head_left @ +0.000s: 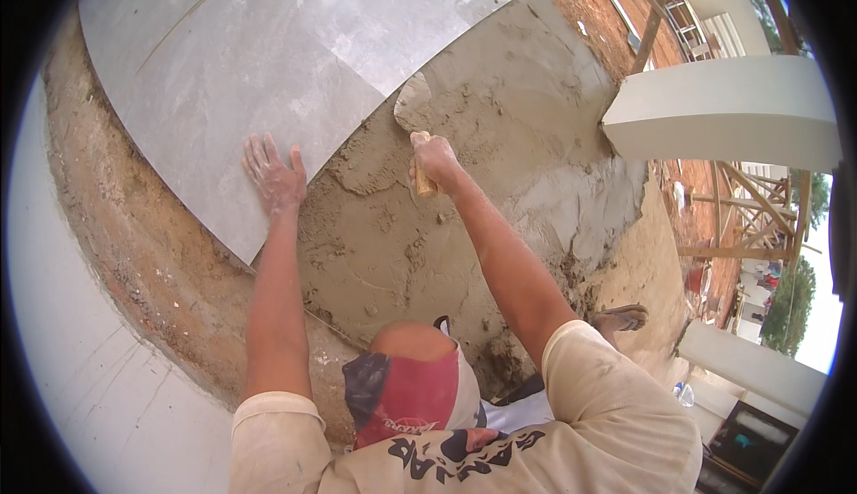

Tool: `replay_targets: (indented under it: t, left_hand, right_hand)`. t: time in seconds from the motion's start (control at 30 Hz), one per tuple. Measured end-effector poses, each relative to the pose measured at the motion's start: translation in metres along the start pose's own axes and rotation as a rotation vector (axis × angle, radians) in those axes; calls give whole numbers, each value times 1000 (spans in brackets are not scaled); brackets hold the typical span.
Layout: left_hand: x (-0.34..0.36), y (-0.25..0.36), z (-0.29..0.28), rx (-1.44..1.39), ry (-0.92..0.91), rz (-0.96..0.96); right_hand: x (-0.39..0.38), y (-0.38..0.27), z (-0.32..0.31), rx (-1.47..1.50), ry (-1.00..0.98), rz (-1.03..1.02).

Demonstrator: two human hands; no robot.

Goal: The person uses a trowel to scoop and spread wet cement onto a floor surface, smoothing it out to create a level base. The person works methodically along a section of the floor, ensuring even coverage of the material.

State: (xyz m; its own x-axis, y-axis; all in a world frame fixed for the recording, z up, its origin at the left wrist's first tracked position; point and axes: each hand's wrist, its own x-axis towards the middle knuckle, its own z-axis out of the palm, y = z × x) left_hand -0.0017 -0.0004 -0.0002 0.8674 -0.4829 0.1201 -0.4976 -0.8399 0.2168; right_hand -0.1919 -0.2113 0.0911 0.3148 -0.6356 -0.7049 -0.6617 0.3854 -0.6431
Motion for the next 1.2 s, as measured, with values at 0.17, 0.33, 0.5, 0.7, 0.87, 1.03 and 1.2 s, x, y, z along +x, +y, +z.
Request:
replay_targets:
  t: [0.17, 0.33, 0.5, 0.7, 0.87, 1.03, 1.2]
  left_hand:
    - [0, 4, 1, -39, 6, 11]
    - [1, -4, 3, -22, 13, 12]
    - [2, -3, 3, -17, -4, 3]
    - [1, -2, 0, -60, 25, 17]
    - [-1, -10, 5, -71, 14, -8]
    - [-1, -9, 2, -160, -54, -5]
    - [-31, -47, -7, -275, -43, -20]
  right_hand:
    - [-31, 19, 24, -108, -13, -4]
    - [-62, 44, 51, -178, -101, -10]
    - [-97, 66, 72, -217, -139, -17]
    - [-115, 101, 95, -436, -182, -108]
    - [-152, 102, 108, -587, -170, -179]
    - [-155, 117, 98, -753, -269, -290]
    - [-145, 133, 55, -854, -358, -373]
